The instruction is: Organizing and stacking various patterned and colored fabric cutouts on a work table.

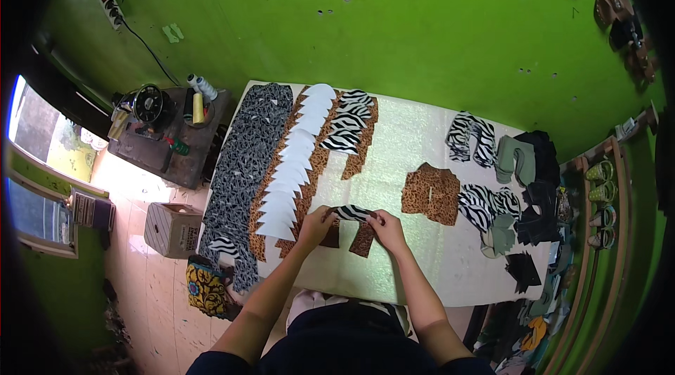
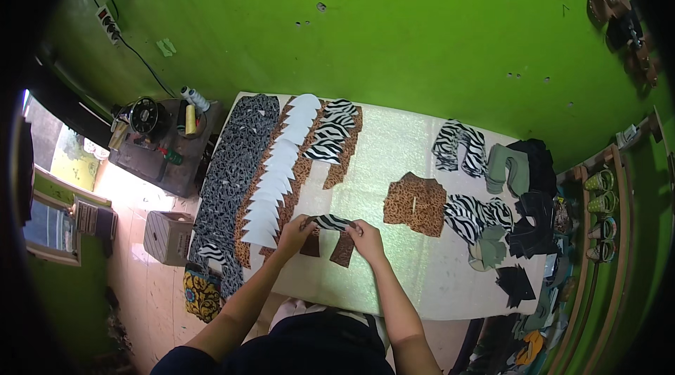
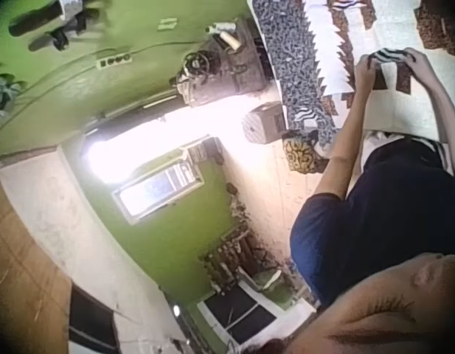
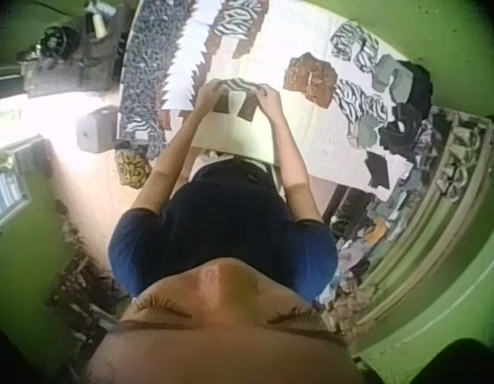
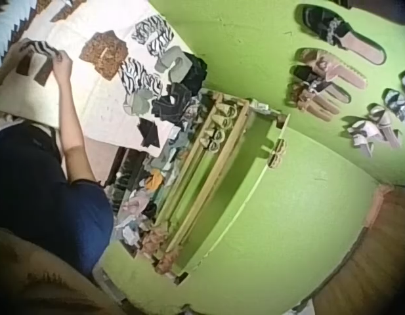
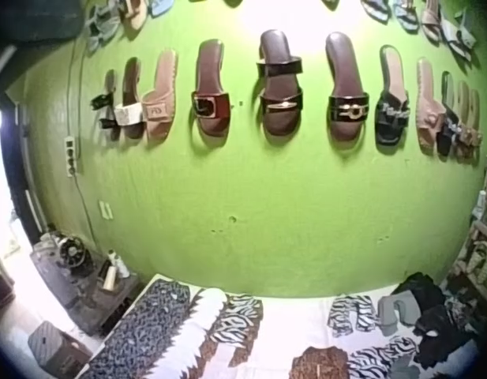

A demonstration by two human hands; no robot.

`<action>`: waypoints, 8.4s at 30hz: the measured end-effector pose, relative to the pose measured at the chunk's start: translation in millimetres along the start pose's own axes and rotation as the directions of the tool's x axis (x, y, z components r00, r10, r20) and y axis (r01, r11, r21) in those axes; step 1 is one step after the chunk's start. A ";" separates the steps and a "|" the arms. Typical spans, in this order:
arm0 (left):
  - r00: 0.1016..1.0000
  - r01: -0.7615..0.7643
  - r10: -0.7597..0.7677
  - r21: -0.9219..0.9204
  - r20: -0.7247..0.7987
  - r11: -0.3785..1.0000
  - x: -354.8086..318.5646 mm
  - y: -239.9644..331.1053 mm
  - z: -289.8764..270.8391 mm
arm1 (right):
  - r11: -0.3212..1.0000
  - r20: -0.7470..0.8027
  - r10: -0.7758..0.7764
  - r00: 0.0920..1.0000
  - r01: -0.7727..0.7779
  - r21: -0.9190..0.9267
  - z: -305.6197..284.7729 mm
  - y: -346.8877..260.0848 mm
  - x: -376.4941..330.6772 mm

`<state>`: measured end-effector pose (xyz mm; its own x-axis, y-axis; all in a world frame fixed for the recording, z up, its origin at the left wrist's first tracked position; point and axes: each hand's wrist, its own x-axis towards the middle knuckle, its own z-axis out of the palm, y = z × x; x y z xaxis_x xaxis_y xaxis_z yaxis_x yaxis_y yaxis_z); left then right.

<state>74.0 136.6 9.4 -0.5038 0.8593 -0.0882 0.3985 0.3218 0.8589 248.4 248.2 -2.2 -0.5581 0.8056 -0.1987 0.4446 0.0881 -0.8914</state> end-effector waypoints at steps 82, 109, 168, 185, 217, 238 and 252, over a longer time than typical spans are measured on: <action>0.871 -0.486 0.472 0.396 0.139 0.779 87.4 147.0 163.1 | 0.775 -0.096 -0.357 0.929 0.237 -0.586 -182.7 31.3 50.0; 0.970 -0.176 0.129 0.223 0.207 0.959 -31.9 123.1 156.8 | 0.799 -0.266 -0.284 0.921 0.074 -0.596 -204.6 70.2 -61.5; 0.810 0.565 -0.291 -0.547 0.509 0.618 -35.4 142.7 242.3 | 0.978 -0.223 -0.207 0.953 0.204 -0.037 -214.9 85.8 -93.0; 0.800 0.557 -0.155 -0.621 0.580 0.552 -40.1 137.7 232.8 | 0.884 0.195 0.032 0.980 -0.119 0.452 -203.1 103.2 -93.3; 0.884 0.443 -0.204 -0.617 0.420 0.650 -35.4 106.4 174.9 | 0.997 -0.090 -0.054 0.994 0.059 0.055 -172.5 81.6 -77.4; 0.983 0.066 -0.094 0.176 0.157 0.982 -48.1 99.8 167.3 | 0.875 -0.146 -0.226 0.963 0.135 -0.465 -141.1 93.7 -80.9; 0.986 0.081 -0.111 0.233 0.121 0.969 -47.1 98.0 173.1 | 0.837 -0.132 -0.229 0.965 0.125 -0.533 -136.9 88.9 -81.4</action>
<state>269.5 196.5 10.4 -0.4488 0.8598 -0.2435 0.5243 0.4740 0.7074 429.3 270.6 -9.5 -0.5472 0.8344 0.0659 0.6755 0.4867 -0.5539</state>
